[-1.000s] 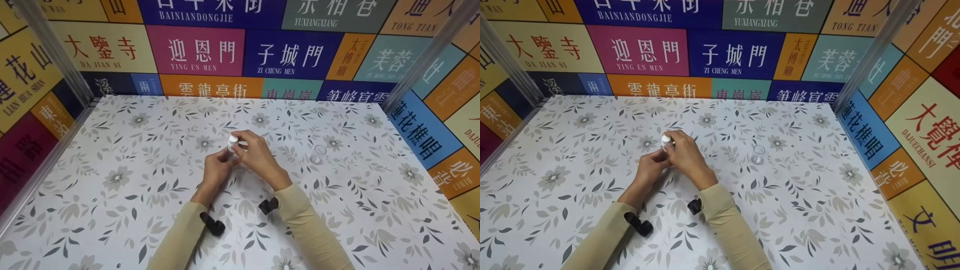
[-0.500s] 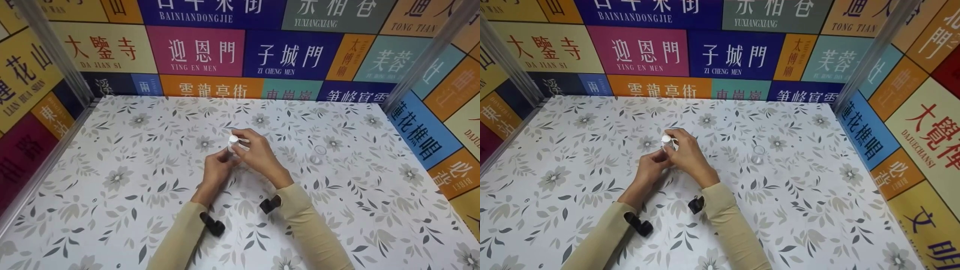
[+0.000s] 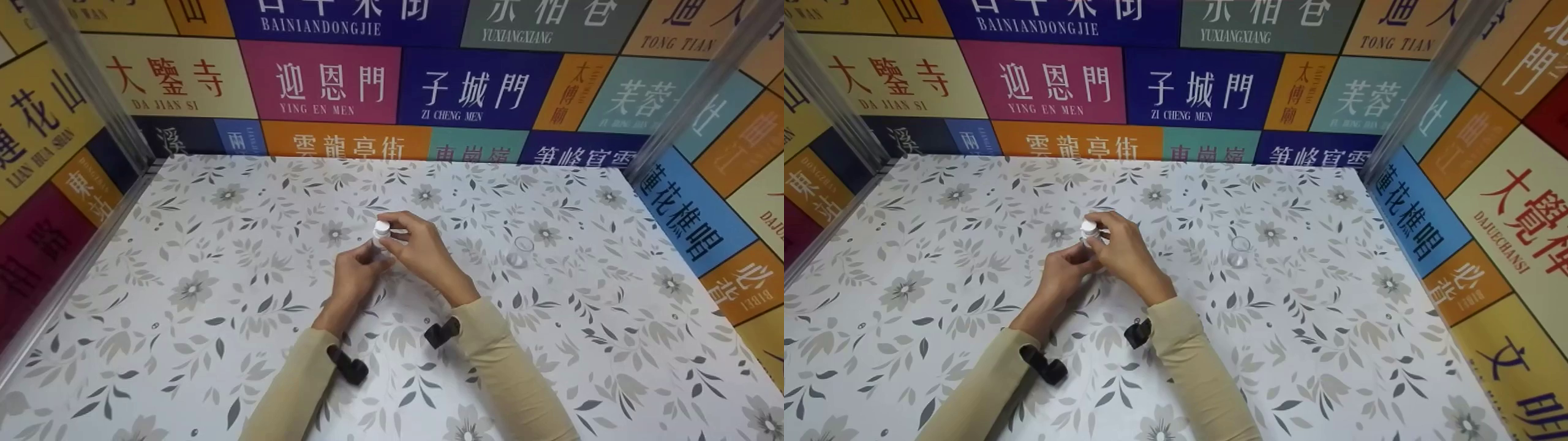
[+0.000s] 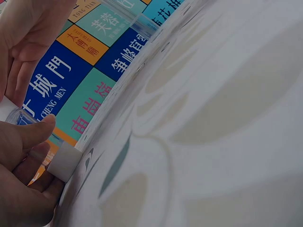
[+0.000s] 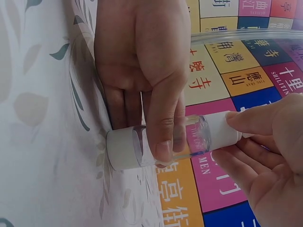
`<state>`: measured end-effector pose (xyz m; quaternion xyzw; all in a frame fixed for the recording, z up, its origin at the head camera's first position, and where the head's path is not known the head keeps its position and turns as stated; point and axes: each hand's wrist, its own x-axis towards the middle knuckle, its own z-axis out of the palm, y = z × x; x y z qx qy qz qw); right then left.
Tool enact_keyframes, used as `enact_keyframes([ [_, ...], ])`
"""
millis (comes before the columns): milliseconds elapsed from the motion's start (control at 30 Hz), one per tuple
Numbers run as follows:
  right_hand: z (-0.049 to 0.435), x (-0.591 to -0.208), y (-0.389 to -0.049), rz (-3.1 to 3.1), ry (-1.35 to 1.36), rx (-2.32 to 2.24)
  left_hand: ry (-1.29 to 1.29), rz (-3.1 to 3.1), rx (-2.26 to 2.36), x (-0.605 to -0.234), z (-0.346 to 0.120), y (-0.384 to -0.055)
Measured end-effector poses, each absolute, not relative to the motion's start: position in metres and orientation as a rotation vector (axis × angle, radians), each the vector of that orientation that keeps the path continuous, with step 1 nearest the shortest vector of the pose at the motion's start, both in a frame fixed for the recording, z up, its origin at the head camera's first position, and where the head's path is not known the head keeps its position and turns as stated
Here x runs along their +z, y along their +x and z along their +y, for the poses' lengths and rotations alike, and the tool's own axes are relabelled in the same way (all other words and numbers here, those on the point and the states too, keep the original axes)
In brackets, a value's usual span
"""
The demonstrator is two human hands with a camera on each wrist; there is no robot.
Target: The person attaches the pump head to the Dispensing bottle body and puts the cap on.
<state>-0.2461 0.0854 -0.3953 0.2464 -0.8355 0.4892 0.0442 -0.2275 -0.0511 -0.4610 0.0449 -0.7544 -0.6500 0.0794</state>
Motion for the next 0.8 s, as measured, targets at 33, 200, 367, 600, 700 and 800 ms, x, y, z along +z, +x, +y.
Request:
enact_keyframes([
  [33,0.0854,-0.3954,-0.246,-2.554,0.749,1.492,0.136,-2.253,-1.953,-0.461,-0.0511,-0.2275],
  [200,0.0847,-0.3963,-0.2463,-2.545,0.753,1.469,0.142,-2.254,-1.963,-0.4601,-0.0508,-0.2272],
  [367,0.0841,-0.397,-0.2465,-2.522,0.773,1.451,0.153,-2.264,-1.947,-0.4595,-0.0509,-0.2272],
  [600,0.0845,-0.3959,-0.2456,-2.5,0.788,1.477,0.141,-2.26,-1.934,-0.4605,-0.0509,-0.2273],
  [700,0.0851,-0.3957,-0.2454,-2.512,0.792,1.472,0.127,-2.261,-1.923,-0.4611,-0.0509,-0.2276],
  [800,0.085,-0.3961,-0.2456,-2.527,0.789,1.45,0.115,-2.253,-1.937,-0.4615,-0.0516,-0.2278],
])
